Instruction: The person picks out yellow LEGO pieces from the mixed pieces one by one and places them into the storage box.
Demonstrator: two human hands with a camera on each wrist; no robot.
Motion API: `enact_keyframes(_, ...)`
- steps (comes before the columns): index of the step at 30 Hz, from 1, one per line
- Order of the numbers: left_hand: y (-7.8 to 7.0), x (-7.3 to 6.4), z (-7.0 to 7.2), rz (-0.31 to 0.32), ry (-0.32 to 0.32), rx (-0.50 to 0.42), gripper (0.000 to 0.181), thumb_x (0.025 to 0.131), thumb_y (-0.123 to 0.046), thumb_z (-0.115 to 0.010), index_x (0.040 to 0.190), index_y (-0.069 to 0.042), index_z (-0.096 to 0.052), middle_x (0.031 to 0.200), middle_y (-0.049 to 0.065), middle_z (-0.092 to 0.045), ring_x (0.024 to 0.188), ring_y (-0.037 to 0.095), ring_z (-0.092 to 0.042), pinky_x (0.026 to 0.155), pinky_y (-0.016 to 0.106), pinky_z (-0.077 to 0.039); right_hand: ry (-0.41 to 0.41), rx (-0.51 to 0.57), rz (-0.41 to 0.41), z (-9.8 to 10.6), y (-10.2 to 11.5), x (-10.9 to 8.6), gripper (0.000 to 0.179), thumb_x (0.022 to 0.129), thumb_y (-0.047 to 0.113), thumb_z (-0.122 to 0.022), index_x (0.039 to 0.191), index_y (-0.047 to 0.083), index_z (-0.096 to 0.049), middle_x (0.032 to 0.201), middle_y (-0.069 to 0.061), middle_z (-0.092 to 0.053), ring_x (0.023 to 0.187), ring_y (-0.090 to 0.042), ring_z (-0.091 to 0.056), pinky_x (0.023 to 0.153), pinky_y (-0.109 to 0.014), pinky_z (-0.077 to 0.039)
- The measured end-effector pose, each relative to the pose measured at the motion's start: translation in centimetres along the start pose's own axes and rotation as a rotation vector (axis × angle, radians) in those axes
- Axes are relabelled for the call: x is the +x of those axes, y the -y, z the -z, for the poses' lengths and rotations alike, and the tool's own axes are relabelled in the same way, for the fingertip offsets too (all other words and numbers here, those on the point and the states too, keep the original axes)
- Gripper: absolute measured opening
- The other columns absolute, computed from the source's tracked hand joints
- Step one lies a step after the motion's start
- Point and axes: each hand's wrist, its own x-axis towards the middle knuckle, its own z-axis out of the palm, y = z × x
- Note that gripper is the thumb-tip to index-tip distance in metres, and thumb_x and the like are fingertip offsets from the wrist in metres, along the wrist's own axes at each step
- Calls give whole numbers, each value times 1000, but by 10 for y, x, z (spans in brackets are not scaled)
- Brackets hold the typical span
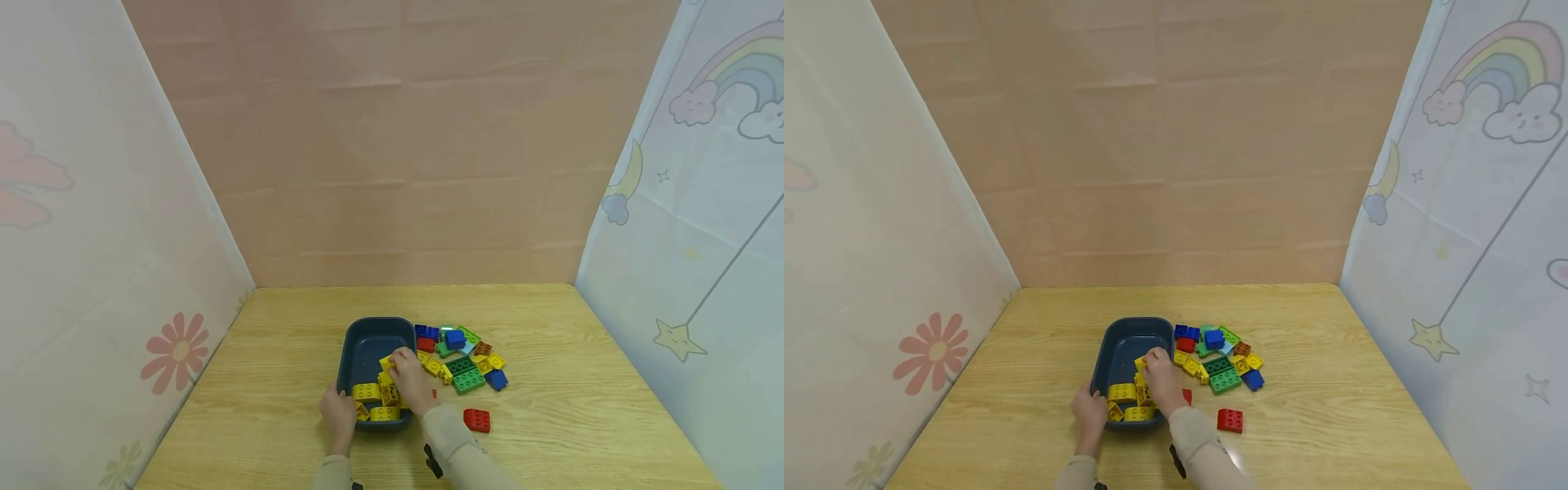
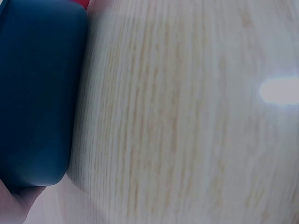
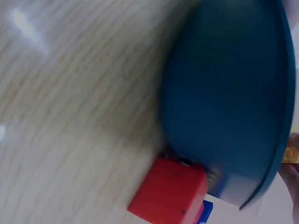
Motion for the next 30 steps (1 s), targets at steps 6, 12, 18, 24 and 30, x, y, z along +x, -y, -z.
enact_keyframes(6,0,1,0,5,8,0,35,74,17,-49,109,19,-52,105,35,-54,96,44,-54,75,50,-47,29,23,14,-8,1,-4,12,72,-4,-68,81,2,-63,85,-4,-52,78,-17,-54,69,-24,-50)
enact_keyframes(12,0,0,1,0,8,-7,35,74,17,-49,109,20,-51,106,36,-53,97,45,-53,76,51,-46,132,-2,-36,-11,4,-8,10,75,-2,-66,85,2,-64,88,-4,-53,81,-17,-55,71,-24,-50)
enact_keyframes(18,0,0,1,-1,7,-11,36,73,18,-48,109,19,-52,105,35,-53,95,43,-55,74,50,-47,182,-9,-74,-10,5,-9,11,77,-1,-65,88,1,-64,89,-5,-54,82,-18,-55,72,-25,-50)
enact_keyframes(24,-1,0,2,-4,8,-4,34,74,17,-48,108,19,-52,103,35,-54,94,44,-55,74,50,-47,302,-40,-76,-12,4,-9,27,80,5,-64,105,-4,-63,105,-12,-57,97,-24,-55,79,-29,-49)
enact_keyframes(30,-2,-1,2,4,6,7,33,75,16,-49,107,19,-53,103,35,-55,95,45,-54,74,51,-46,373,-62,-50,-15,2,-10,34,83,8,-61,114,-5,-58,114,-18,-56,105,-27,-51,82,-31,-47)
